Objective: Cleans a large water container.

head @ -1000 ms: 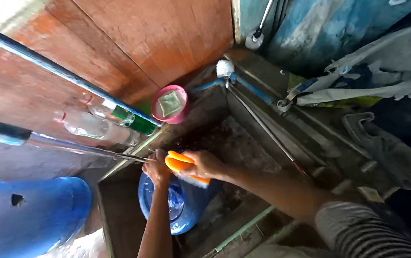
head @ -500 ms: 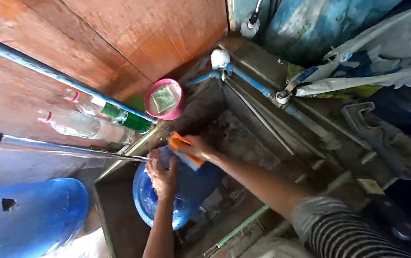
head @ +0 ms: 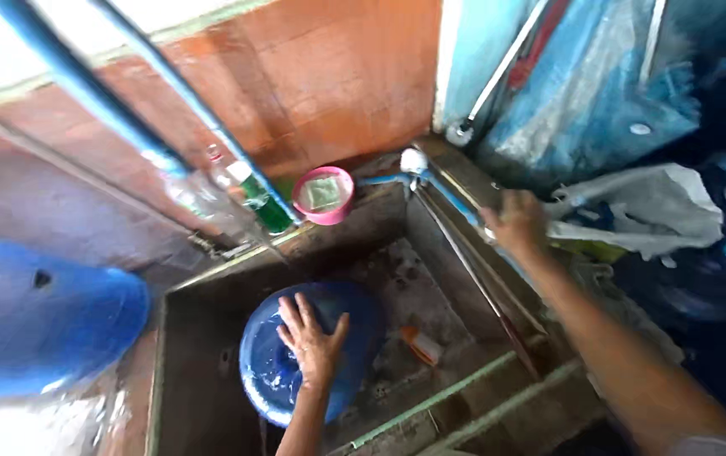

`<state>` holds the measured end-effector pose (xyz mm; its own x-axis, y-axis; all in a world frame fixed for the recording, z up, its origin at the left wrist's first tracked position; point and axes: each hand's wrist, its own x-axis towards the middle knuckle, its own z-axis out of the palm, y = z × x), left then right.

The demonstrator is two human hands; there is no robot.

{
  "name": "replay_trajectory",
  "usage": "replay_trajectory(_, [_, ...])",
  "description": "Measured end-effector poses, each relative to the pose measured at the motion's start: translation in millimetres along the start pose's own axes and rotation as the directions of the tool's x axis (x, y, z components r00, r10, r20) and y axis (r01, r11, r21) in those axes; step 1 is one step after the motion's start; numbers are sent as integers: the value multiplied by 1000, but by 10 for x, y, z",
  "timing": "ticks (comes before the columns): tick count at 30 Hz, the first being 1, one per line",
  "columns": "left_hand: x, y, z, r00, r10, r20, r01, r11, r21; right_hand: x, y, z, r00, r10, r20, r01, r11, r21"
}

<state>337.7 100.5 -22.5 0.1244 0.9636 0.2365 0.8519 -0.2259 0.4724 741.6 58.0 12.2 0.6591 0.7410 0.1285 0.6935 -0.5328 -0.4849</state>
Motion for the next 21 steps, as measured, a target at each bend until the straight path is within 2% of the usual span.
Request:
replay_trajectory(2, [-135,36,-42,997,50,67,-48,998,-28,209,203,-60,987,156,39,-153,985,-83])
replay_trajectory(5, [-244,82,-104,979,88,182,-74,994,-80,328,234,65,980,179,87,-170,980,-106])
replay_trajectory(9, [-355,123,-104,928,198,317,-149,974,-173,522,95,69,981,33,191,-32,999,-5])
replay_trajectory(12, [-387,236,-59,877,291,383,-224,952,-210,426,-578,65,951,-178,253,194,980,-37])
replay_trajectory(13, [-395,285,-38,853,321,412,-248,943,-220,280,-931,108,915,-293,276,302,953,10])
replay_trajectory(14, [-410,336,-16,825,352,443,-274,934,-232,121,-1273,203,849,-417,324,416,906,75])
replay_trajectory(17, [-501,463,95,767,430,477,-351,903,-249,-378,-2173,692,566,-715,410,675,687,268])
replay_trajectory(19, [-623,506,184,752,475,457,-404,880,-250,-682,-2627,1046,390,-824,411,762,539,358])
replay_trajectory(21, [-756,507,224,751,503,428,-431,864,-259,-878,-2902,1329,260,-818,513,788,487,378])
